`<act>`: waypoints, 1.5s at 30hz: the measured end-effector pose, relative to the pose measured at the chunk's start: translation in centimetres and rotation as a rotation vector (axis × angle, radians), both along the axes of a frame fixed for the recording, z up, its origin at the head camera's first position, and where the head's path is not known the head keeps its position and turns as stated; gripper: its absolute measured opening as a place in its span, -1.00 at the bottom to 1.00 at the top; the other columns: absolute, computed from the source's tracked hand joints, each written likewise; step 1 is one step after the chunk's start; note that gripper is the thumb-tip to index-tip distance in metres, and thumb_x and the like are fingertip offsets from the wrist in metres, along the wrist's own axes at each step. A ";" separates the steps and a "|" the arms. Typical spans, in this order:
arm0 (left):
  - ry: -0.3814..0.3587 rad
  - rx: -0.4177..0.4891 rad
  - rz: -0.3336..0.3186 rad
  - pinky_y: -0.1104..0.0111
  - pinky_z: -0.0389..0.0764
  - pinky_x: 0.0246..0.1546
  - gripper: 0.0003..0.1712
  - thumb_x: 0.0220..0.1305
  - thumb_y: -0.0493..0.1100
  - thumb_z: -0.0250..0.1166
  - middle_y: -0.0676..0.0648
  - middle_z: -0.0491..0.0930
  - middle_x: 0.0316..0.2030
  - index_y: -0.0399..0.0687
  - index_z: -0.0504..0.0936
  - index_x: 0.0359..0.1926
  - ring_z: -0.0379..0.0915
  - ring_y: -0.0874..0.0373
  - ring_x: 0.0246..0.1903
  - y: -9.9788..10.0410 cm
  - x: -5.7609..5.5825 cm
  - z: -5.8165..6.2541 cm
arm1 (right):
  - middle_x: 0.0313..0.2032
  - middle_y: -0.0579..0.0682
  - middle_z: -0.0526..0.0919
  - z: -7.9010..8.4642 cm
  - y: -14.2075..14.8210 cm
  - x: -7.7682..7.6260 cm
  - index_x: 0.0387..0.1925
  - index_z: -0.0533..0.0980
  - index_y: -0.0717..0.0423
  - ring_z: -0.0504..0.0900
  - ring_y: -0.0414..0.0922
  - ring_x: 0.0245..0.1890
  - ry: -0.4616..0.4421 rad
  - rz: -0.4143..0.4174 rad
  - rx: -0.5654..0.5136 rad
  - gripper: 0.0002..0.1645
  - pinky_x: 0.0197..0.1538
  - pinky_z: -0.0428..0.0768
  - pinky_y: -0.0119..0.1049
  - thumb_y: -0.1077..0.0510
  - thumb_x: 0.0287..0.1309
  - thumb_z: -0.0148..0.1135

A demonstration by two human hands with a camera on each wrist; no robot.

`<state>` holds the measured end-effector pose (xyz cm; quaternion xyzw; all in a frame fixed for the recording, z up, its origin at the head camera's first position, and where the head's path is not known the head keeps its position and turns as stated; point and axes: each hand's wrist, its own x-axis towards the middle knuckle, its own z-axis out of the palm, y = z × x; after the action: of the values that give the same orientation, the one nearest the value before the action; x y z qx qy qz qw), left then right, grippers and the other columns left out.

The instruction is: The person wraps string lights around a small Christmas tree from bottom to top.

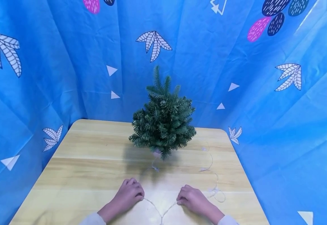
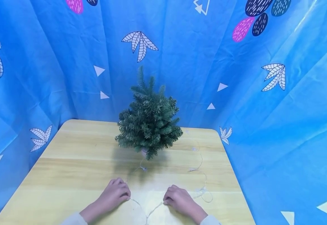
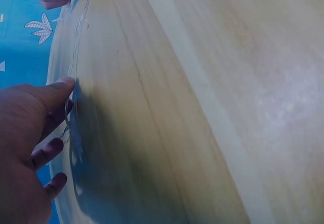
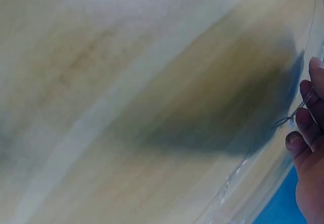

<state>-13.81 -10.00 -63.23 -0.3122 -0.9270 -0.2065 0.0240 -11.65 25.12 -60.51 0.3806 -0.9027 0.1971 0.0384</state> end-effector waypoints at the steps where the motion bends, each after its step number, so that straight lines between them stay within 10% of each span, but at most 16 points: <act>1: 0.005 0.008 0.002 0.04 0.36 0.09 -0.94 0.23 0.07 0.37 0.42 0.59 -0.28 0.43 0.68 -0.39 0.35 0.27 -0.07 -0.1 0.1 0.0 | -0.34 -0.33 0.65 0.0 0.1 0.0 -0.29 0.68 -0.14 0.50 -0.43 -0.28 0.004 -0.008 -0.003 -0.92 -0.22 0.52 -0.59 0.02 0.18 0.42; 18: 0.018 0.117 0.071 0.03 0.34 0.13 -0.96 0.21 -0.03 0.44 0.43 0.64 -0.33 0.27 0.74 -0.30 0.43 0.26 -0.07 -1.7 -0.3 3.0 | -0.34 -0.35 0.63 3.1 2.8 -2.0 -0.29 0.68 -0.11 0.53 -0.39 -0.29 -0.001 -0.228 0.023 -0.90 -0.25 0.60 -0.45 0.09 0.13 0.46; 26: 0.023 0.104 0.101 0.06 0.31 0.15 -0.95 0.26 0.02 0.40 0.44 0.63 -0.31 0.25 0.75 -0.27 0.41 0.26 -0.04 -1.9 -0.7 5.2 | -0.42 -0.37 0.59 5.3 3.6 -3.1 -0.35 0.66 -0.15 0.48 -0.41 -0.39 0.140 -0.244 -0.061 -0.83 -0.40 0.48 -0.51 0.13 0.03 0.52; 45: 0.409 0.111 0.003 0.10 0.48 0.00 -0.63 0.02 -0.22 0.54 0.16 0.72 -0.23 0.15 0.76 -0.10 0.49 0.15 -0.11 -3.4 -2.7 8.2 | -0.40 -0.30 0.61 11.3 3.5 -4.7 -0.32 0.66 -0.07 0.44 -0.35 -0.39 0.316 -0.170 -0.190 -0.84 -0.41 0.41 -0.60 0.22 0.07 0.49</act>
<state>-16.52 -13.39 -55.00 -0.3443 -0.8905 -0.1894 0.2293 -16.38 28.63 -49.21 0.3237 -0.8917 0.2154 0.2318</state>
